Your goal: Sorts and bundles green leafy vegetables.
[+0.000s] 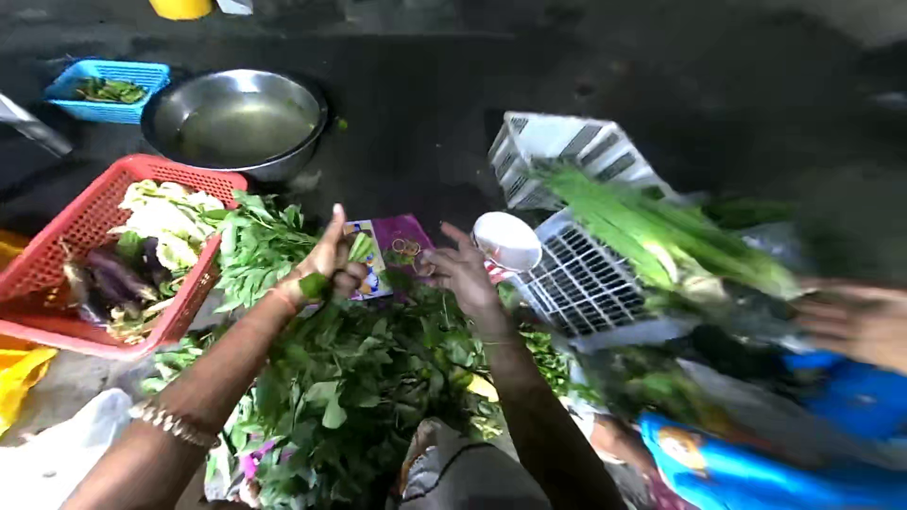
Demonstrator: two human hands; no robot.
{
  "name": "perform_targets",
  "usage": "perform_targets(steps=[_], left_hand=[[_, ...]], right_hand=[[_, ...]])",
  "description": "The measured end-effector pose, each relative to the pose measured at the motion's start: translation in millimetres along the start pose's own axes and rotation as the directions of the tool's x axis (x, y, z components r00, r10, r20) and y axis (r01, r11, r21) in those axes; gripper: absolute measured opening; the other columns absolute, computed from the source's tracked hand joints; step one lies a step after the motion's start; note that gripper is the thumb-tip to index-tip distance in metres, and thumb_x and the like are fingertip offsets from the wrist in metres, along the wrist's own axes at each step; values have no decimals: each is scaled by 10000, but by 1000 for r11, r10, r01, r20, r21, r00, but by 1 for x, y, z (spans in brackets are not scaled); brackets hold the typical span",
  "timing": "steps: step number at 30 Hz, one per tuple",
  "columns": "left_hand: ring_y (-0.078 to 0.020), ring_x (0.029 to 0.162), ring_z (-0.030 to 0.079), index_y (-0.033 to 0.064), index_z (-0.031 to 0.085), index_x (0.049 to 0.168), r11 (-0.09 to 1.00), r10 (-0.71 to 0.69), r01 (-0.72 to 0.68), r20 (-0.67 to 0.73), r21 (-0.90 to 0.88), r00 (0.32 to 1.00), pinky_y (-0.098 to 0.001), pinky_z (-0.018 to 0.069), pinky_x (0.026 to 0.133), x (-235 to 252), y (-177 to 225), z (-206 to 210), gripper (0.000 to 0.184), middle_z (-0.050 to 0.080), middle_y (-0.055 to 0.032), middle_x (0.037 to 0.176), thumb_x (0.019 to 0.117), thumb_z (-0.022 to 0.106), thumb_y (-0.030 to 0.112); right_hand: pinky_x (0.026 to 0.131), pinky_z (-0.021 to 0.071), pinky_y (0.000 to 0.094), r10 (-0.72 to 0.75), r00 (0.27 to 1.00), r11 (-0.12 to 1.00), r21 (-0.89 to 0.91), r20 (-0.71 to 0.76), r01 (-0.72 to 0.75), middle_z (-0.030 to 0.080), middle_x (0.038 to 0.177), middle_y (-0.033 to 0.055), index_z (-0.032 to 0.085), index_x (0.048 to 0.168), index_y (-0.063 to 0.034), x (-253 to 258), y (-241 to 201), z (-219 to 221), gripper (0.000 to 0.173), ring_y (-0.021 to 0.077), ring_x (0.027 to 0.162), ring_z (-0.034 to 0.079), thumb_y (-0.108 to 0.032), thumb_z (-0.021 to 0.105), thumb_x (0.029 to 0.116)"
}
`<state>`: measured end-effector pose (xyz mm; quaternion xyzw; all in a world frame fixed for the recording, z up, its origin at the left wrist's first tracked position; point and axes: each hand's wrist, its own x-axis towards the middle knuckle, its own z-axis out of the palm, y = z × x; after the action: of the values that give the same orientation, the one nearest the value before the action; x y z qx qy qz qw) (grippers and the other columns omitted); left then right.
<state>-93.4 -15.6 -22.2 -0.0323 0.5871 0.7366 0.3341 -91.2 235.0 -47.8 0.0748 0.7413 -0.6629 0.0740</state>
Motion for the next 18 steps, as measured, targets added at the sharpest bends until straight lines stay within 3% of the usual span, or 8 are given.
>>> perform_targets(steps=[3,5,6,9,11,14,16,18], left_hand=[[-49,375,387,174,560,1153,999,36,-31,118,-43,992,-187,345,349,0,4,9,913,460,29,542,875,81,900],[-53,378,388,250,493,1409,998,56,-56,158,1,986,-190,346,350,-4,10,19,910,490,17,561,899,71,875],[-66,388,397,279,372,1556,996,59,-70,160,61,985,-205,359,365,-8,14,23,915,519,6,573,920,49,851],[-92,451,429,232,241,1622,964,71,-92,93,248,993,-235,393,432,-27,28,35,826,550,-24,650,1001,57,744],[-115,579,497,207,265,1601,917,143,-160,72,364,987,-269,448,551,-39,29,39,795,622,-75,826,1018,123,728],[-262,889,619,169,18,1665,843,218,-236,94,483,971,-416,526,803,-49,29,39,849,586,-245,1343,1029,183,707],[-318,1028,656,201,-18,1667,793,283,-292,101,535,954,-483,537,876,-52,29,41,861,536,-248,1452,1021,220,719],[-402,1105,678,207,-17,1667,727,376,-363,105,583,921,-592,531,944,-57,30,40,895,594,-274,1383,1005,261,740]], right_hand=[[528,503,225,30,968,955,280,248,-102,698,1046,70,432,1510,-211,-28,-42,7,476,111,647,621,-112,382,1047],[492,484,220,-81,968,986,164,236,42,707,1192,62,360,1548,-250,-47,-68,13,559,109,632,630,-66,297,1024],[466,494,231,-179,964,984,16,197,179,705,1250,46,299,1585,-262,-55,-79,17,627,112,602,638,-8,301,1012],[455,528,297,-419,891,759,-473,172,448,706,1287,-3,124,1652,-283,-72,-103,35,873,114,517,606,56,535,960],[518,599,333,-348,908,697,-583,233,417,693,1274,25,-19,1647,-290,-80,-115,45,1050,141,566,658,18,669,915],[599,605,381,-231,931,581,-727,284,366,688,1198,95,-96,1639,-330,-84,-126,58,1171,175,634,670,-96,764,879],[608,593,431,-186,938,528,-776,291,346,693,984,137,-142,1629,-352,-82,-130,66,1232,215,617,665,-136,799,864],[585,601,410,-135,943,555,-765,304,326,700,951,129,-140,1631,-345,-76,-135,68,1242,206,604,668,-117,802,855]])
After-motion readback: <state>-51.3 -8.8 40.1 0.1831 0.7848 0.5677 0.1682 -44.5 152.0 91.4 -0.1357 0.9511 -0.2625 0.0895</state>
